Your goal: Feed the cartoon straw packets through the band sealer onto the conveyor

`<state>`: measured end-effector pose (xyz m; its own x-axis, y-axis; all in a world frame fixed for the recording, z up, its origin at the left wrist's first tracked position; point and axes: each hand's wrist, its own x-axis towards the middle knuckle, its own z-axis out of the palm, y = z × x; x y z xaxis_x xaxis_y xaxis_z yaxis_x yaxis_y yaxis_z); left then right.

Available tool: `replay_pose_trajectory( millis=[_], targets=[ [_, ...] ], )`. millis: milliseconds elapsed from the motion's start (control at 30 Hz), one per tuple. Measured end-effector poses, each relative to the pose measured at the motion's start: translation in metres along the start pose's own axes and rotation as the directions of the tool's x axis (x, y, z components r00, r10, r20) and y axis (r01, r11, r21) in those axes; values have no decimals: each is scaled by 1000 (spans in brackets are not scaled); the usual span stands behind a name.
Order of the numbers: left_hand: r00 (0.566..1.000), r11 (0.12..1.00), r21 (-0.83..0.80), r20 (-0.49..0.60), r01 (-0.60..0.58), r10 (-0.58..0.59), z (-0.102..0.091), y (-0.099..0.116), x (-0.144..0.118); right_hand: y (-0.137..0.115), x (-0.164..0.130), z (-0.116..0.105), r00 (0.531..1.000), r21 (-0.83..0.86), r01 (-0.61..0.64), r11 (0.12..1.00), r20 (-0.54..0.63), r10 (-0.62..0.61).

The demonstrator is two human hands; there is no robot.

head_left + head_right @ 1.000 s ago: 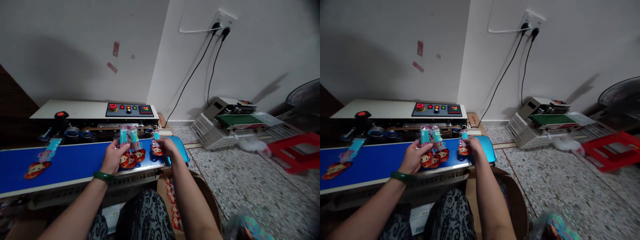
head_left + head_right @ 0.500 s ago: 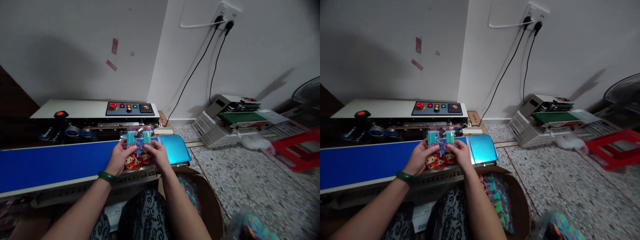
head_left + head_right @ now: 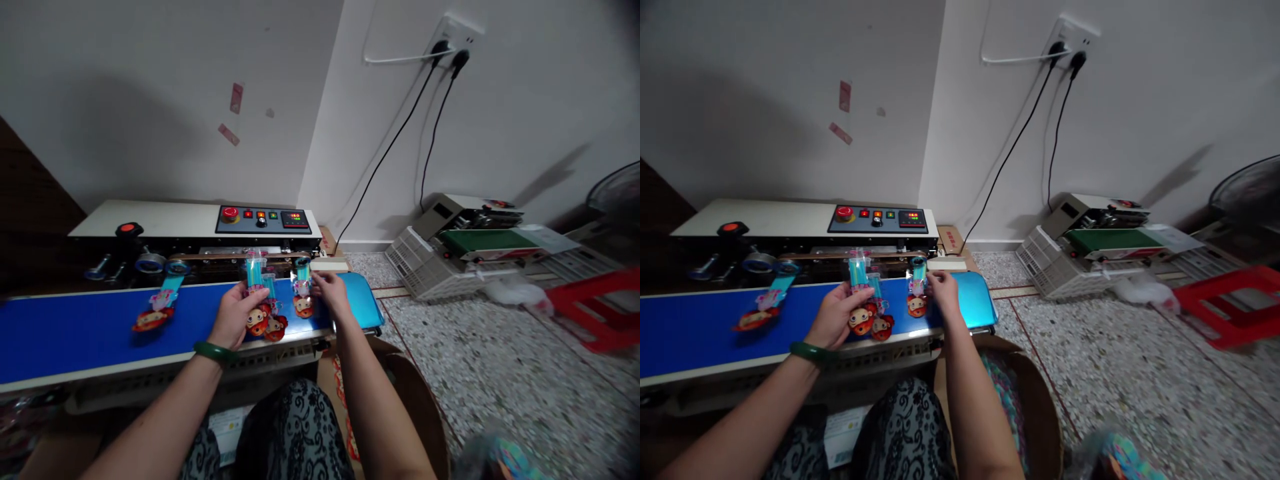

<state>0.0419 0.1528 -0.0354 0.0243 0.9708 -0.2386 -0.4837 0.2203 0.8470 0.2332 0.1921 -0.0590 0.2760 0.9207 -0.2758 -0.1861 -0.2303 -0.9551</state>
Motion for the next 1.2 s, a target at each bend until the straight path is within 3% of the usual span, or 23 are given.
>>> replay_pose_trajectory(
  millis=[67, 200, 233, 300, 400, 500, 600, 700, 800, 867, 900, 967, 1033, 1100, 1200],
  targets=[
    [1000, 1000, -11, 14, -22, 22, 2, -2, 1, 1, -15, 10, 994, 8, 108, 994, 31, -108],
    [997, 998, -8, 47, -59, 59, 7, -4, 0, 10, -53, 31, 912, 56, 135, 989, 383, -146],
    [997, 998, 3, 42, -60, 60, 7, -4, 0, 13, -59, 34, 901, 61, 124, 990, 410, -138],
    [999, 998, 32, 14, -52, 52, 6, -5, 0, 17, -63, 34, 931, 90, 110, 990, 339, -135],
    [997, 996, 69, -36, -62, 64, 1, -4, 1, 19, -52, 18, 988, 206, 70, 976, 122, -97],
    [995, 991, 105, -45, -88, 93, -2, -2, 2, 14, -30, -5, 1000, 228, 6, 974, -15, -2],
    [997, 994, 84, -33, -72, 75, -1, -1, 1, 6, -9, -16, 996, 86, -90, 992, 7, 89],
    [999, 999, 12, -24, -33, 33, 3, -1, -1, 1, 4, -11, 992, -18, -109, 994, 63, 110],
    [999, 1000, -22, -47, 0, -1, 6, -2, -2, -1, 0, 1, 999, -67, -47, 997, 14, 48],
    [999, 1000, -20, -36, 9, -10, 7, -3, -2, 0, -14, 10, 995, -98, 91, 991, -27, -94],
    [1000, 1000, -14, -10, 5, -5, 8, -4, -2, 1, -24, 14, 987, -99, 160, 982, 12, -159],
    [998, 1000, 16, 57, -24, 23, 8, -6, -3, 4, -45, 22, 956, -46, 218, 975, 212, -204],
    [995, 997, 65, 96, -47, 41, 7, -7, -4, 8, -61, 28, 903, 24, 131, 991, 411, -130],
    [997, 993, 108, 72, -38, 30, 5, -7, -5, 12, -69, 31, 888, 47, 34, 998, 456, -51],
    [997, 987, 138, 0, -81, 82, 3, -8, -4, 17, -73, 30, 910, 35, 2, 999, 414, -16]
  ],
)
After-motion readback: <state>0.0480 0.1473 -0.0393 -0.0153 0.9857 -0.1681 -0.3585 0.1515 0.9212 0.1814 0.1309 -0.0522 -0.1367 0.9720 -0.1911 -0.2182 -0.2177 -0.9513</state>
